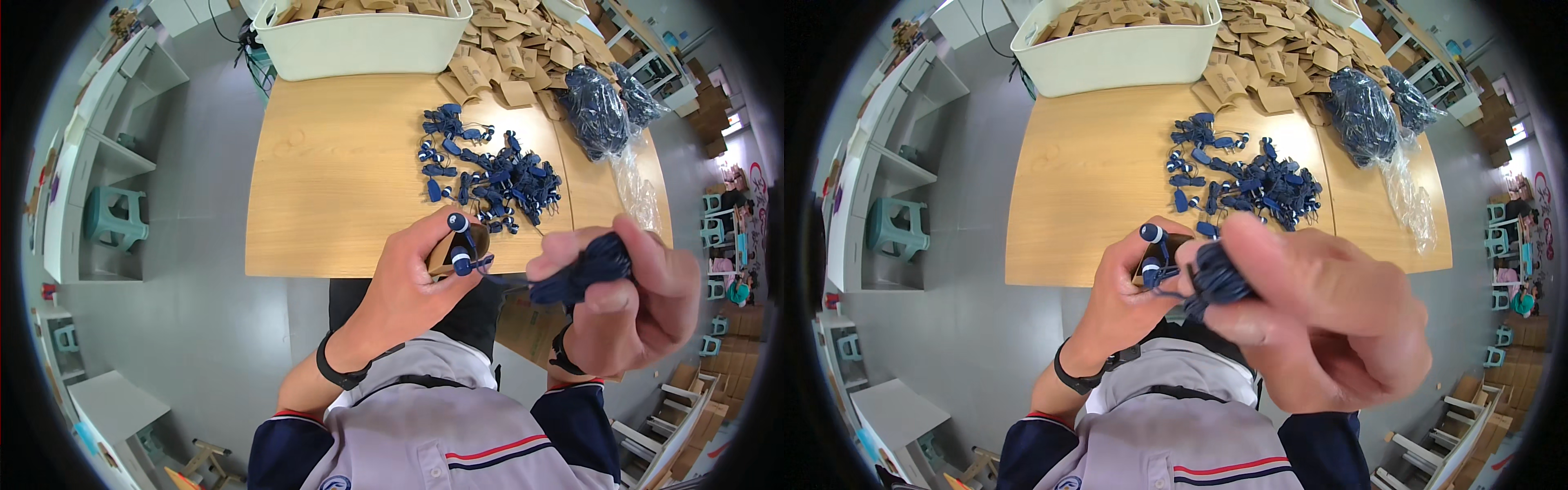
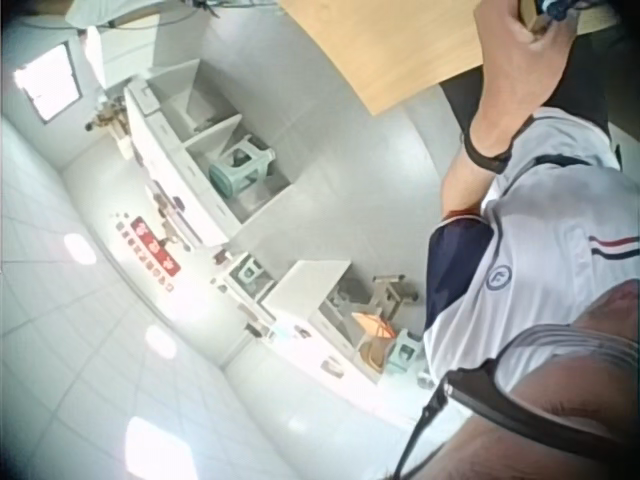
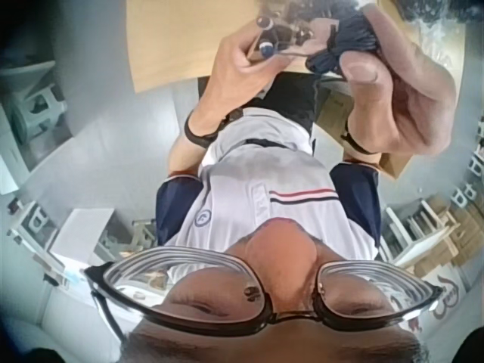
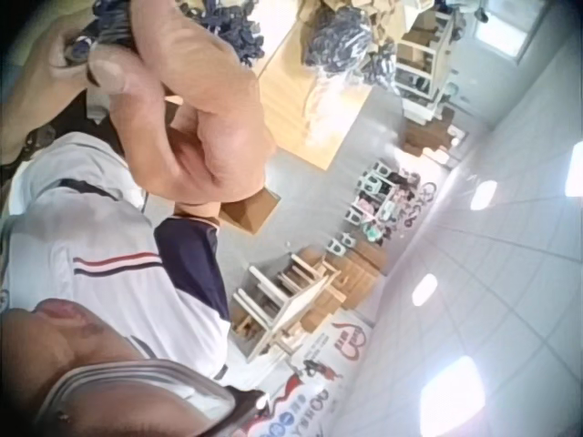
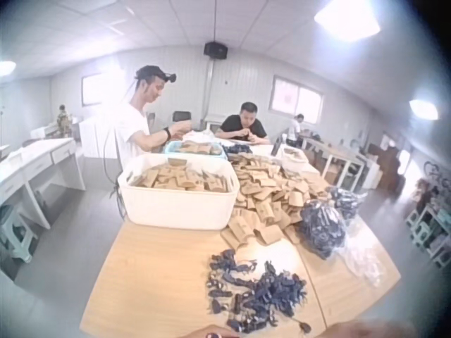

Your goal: The user is seen assembling small electronic components by inserting parts into paper tubes.

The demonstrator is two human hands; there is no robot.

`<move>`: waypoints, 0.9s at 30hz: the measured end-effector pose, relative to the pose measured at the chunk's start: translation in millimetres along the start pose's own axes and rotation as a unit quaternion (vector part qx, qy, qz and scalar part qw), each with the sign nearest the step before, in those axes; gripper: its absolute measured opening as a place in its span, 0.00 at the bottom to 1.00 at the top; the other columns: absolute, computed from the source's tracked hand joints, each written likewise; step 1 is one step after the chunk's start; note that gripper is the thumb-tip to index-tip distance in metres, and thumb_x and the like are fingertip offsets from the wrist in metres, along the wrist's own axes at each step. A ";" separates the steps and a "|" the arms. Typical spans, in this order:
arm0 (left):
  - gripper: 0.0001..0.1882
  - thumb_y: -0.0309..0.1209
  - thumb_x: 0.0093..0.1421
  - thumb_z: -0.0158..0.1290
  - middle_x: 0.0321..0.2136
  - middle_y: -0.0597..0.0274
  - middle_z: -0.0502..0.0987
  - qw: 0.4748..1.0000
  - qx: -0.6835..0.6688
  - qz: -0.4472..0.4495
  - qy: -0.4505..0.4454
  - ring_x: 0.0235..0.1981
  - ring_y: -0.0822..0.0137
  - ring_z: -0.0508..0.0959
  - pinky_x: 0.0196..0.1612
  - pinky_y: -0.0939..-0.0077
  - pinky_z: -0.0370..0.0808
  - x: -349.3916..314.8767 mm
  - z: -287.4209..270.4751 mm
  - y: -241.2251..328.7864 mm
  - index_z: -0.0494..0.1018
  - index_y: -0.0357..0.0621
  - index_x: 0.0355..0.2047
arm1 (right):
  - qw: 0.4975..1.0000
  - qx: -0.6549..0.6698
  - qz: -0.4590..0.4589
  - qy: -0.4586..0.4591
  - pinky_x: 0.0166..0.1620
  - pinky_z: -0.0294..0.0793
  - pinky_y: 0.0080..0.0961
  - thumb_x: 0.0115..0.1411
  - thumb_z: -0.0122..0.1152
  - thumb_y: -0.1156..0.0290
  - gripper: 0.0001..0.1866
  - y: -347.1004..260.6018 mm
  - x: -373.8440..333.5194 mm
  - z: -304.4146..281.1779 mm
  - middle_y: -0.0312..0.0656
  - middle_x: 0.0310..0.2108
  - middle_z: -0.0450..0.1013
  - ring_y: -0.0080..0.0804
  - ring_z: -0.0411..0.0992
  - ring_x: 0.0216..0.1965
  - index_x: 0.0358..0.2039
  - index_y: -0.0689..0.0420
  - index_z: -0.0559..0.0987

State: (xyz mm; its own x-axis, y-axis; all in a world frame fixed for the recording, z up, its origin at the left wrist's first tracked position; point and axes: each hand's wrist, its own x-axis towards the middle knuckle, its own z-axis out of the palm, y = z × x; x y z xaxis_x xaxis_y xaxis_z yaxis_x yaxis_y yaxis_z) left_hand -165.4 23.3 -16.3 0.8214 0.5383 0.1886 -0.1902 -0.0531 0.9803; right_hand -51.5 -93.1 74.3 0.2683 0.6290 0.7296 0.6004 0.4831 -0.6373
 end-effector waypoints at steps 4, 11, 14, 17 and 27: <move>0.14 0.22 0.52 0.61 0.29 0.57 0.76 0.999 -0.006 -0.028 -0.019 0.28 0.68 0.74 0.37 0.77 0.72 1.8 -6.2 1.3 0.71 0.37 0.39 | 1.000 0.013 0.011 0.018 0.27 0.80 0.30 0.62 0.56 0.76 0.17 -7.5 -4.5 -4.7 0.63 0.29 0.76 0.41 0.77 0.23 0.50 0.69 0.70; 0.15 0.22 0.50 0.62 0.32 0.55 0.77 0.997 -0.005 -0.033 -0.073 0.33 0.60 0.77 0.40 0.75 0.73 -2.9 -5.7 4.0 0.73 0.37 0.39 | 0.985 -0.050 0.078 0.149 0.30 0.80 0.27 0.62 0.59 0.70 0.17 -3.7 2.2 9.9 0.57 0.29 0.77 0.38 0.78 0.24 0.46 0.70 0.73; 0.17 0.20 0.48 0.62 0.33 0.54 0.77 0.992 0.063 0.026 -0.104 0.34 0.53 0.77 0.40 0.73 0.74 -3.7 -4.9 7.3 0.73 0.37 0.39 | 0.982 -0.022 0.107 0.154 0.33 0.81 0.28 0.61 0.59 0.72 0.16 1.4 2.8 9.8 0.56 0.29 0.78 0.38 0.78 0.27 0.45 0.70 0.73; 0.16 0.20 0.49 0.62 0.34 0.54 0.77 0.989 0.050 0.028 -0.136 0.34 0.56 0.77 0.40 0.73 0.74 -5.7 -8.4 6.8 0.73 0.37 0.39 | 0.987 -0.060 0.088 0.118 0.34 0.81 0.29 0.61 0.58 0.75 0.14 12.7 -3.4 7.8 0.56 0.29 0.78 0.39 0.79 0.28 0.45 0.70 0.73; 0.14 0.24 0.54 0.62 0.32 0.60 0.77 0.988 -0.074 -0.010 -0.138 0.36 0.70 0.76 0.43 0.77 0.72 -6.0 -13.4 -4.2 0.73 0.36 0.40 | 0.988 0.082 0.049 -0.120 0.33 0.78 0.23 0.50 0.67 0.83 0.12 36.9 -10.4 -5.3 0.48 0.32 0.81 0.32 0.80 0.30 0.37 0.62 0.83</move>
State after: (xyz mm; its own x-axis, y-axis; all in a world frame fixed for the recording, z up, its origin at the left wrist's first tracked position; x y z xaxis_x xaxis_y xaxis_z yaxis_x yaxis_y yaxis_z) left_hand -176.7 31.6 -22.4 0.9374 0.2865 0.1980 -0.2318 0.0891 0.9687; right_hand -28.2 -85.1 44.5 0.1217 0.7943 0.5952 0.4457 0.4920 -0.7479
